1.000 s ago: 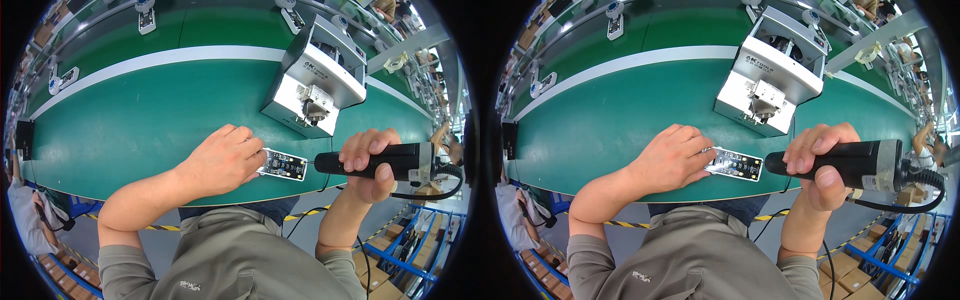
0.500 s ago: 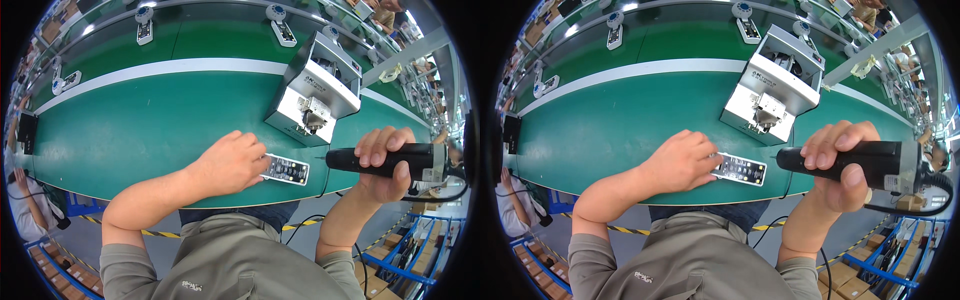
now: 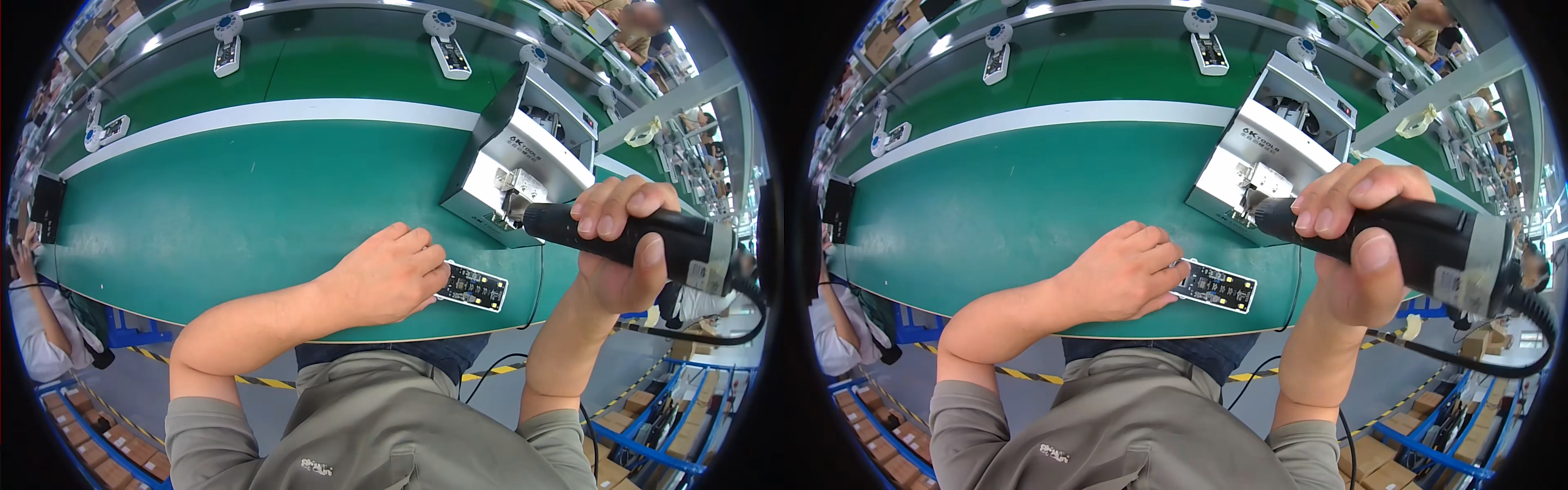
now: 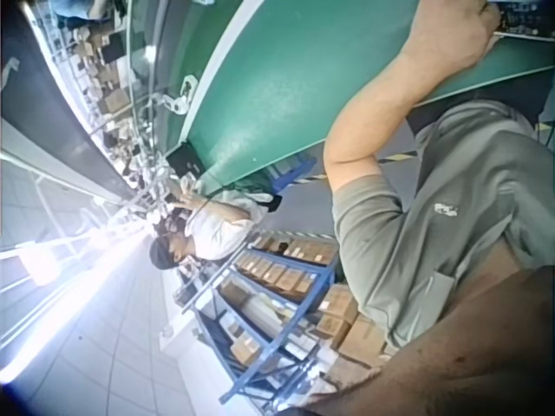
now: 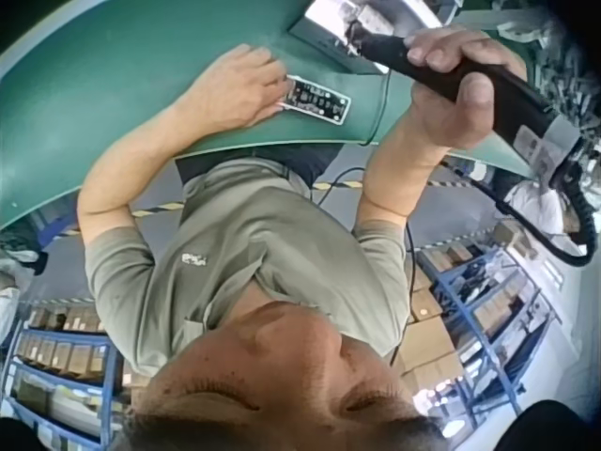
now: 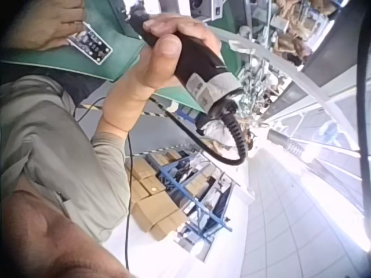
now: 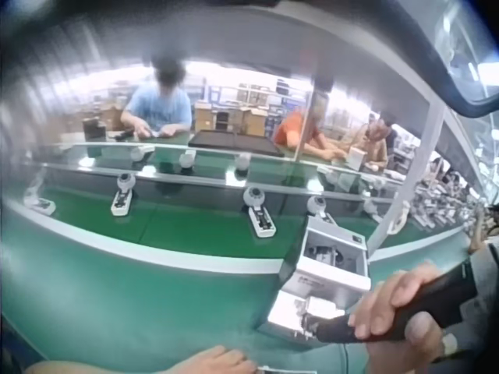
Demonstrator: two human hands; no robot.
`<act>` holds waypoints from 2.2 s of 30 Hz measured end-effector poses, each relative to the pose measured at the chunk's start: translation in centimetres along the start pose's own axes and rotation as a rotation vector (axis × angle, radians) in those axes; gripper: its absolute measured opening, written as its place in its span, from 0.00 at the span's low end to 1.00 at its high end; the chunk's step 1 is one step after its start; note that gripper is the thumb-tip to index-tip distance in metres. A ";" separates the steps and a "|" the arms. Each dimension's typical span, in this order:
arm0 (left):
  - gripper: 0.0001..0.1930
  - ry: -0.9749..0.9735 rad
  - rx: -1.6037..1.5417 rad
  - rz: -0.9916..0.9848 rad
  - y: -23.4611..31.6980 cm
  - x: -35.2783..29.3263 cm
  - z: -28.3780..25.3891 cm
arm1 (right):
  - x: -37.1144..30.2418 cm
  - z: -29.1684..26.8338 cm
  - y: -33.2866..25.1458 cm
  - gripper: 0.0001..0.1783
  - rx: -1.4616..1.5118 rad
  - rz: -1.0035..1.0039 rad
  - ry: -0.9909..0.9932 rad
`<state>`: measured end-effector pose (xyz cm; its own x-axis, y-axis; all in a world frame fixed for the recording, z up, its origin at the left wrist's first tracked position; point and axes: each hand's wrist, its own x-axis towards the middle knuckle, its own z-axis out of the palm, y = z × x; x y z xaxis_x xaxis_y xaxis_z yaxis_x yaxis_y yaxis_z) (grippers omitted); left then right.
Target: Assembling electronic circuit boards using an electric screwdriver on an assembly line.
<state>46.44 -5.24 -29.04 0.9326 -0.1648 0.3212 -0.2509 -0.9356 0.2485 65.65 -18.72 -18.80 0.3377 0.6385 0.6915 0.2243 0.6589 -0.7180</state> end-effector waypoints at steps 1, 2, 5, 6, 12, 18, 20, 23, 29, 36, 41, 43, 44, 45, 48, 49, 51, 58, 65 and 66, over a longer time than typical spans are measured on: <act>0.16 0.004 -0.002 -0.002 0.0 0.0 0.0 | 0.0 0.1 0.1 0.17 0.027 0.033 0.010; 0.16 0.003 -0.006 -0.007 -0.1 0.0 0.1 | -0.2 0.1 0.2 0.17 0.030 0.039 0.009; 0.16 -0.015 -0.020 -0.001 -0.4 0.2 0.3 | -1.7 0.7 0.0 0.19 0.115 0.117 -0.016; 0.16 -0.022 -0.026 0.002 -0.5 0.2 0.4 | -2.2 0.9 0.0 0.20 0.144 0.143 -0.022; 0.15 -0.042 -0.034 -0.013 -0.6 0.5 0.2 | -4.1 2.1 0.6 0.21 0.218 0.197 -0.069; 0.15 -0.052 -0.049 -0.028 -0.3 0.0 -0.1 | -4.8 3.0 0.8 0.21 0.244 0.242 -0.072; 0.15 -0.047 -0.054 -0.035 -0.3 0.1 0.0 | -4.9 3.0 0.9 0.21 0.241 0.254 -0.070; 0.13 -0.032 -0.058 -0.041 -0.3 0.2 0.3 | -5.3 3.3 1.0 0.20 0.236 0.261 -0.063; 0.09 0.014 -0.066 -0.042 -0.9 0.9 0.8 | -5.3 3.4 1.2 0.19 0.217 0.269 -0.090; 0.09 0.006 -0.065 -0.035 -0.6 0.2 0.3 | -5.3 4.1 1.1 0.18 0.236 0.279 -0.097; 0.14 -0.100 -0.099 -0.084 -0.5 0.3 0.1 | -4.1 2.6 -0.4 0.21 0.301 0.233 0.100; 0.14 -0.085 -0.085 -0.078 -0.3 0.3 0.3 | -3.4 0.9 -2.0 0.20 0.240 0.107 0.197; 0.15 -0.075 -0.074 -0.075 -0.4 0.3 0.5 | -3.1 0.1 -2.2 0.20 0.236 0.101 0.194; 0.15 -0.066 -0.063 -0.071 -0.4 0.4 0.7 | -2.6 -0.7 -2.1 0.19 0.121 0.039 0.179; 0.14 -0.028 -0.047 -0.052 -0.7 0.9 1.5 | -1.4 -1.8 -1.1 0.19 -0.018 -0.041 0.129; 0.13 -0.005 -0.044 -0.047 -0.8 1.1 1.7 | -1.2 -2.1 -0.4 0.18 -0.033 -0.050 0.093; 0.11 0.040 -0.037 -0.035 -0.9 1.4 2.1 | -0.9 -2.5 0.7 0.18 -0.063 -0.068 0.023; 0.14 -0.013 -0.042 -0.042 -0.8 1.0 1.8 | -0.9 -1.5 2.3 0.17 -0.057 -0.044 -0.027; 0.12 0.040 -0.039 -0.026 -0.9 1.4 2.1 | -2.3 -1.5 0.7 0.18 0.031 0.081 0.086; 0.12 0.036 -0.043 -0.023 -0.9 1.4 2.1 | -2.6 -1.6 0.5 0.19 0.036 0.096 0.111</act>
<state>48.56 -5.29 -30.77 0.9285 -0.1317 0.3471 -0.2415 -0.9245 0.2951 66.39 -20.71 -21.10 0.4552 0.6527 0.6057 0.1539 0.6123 -0.7755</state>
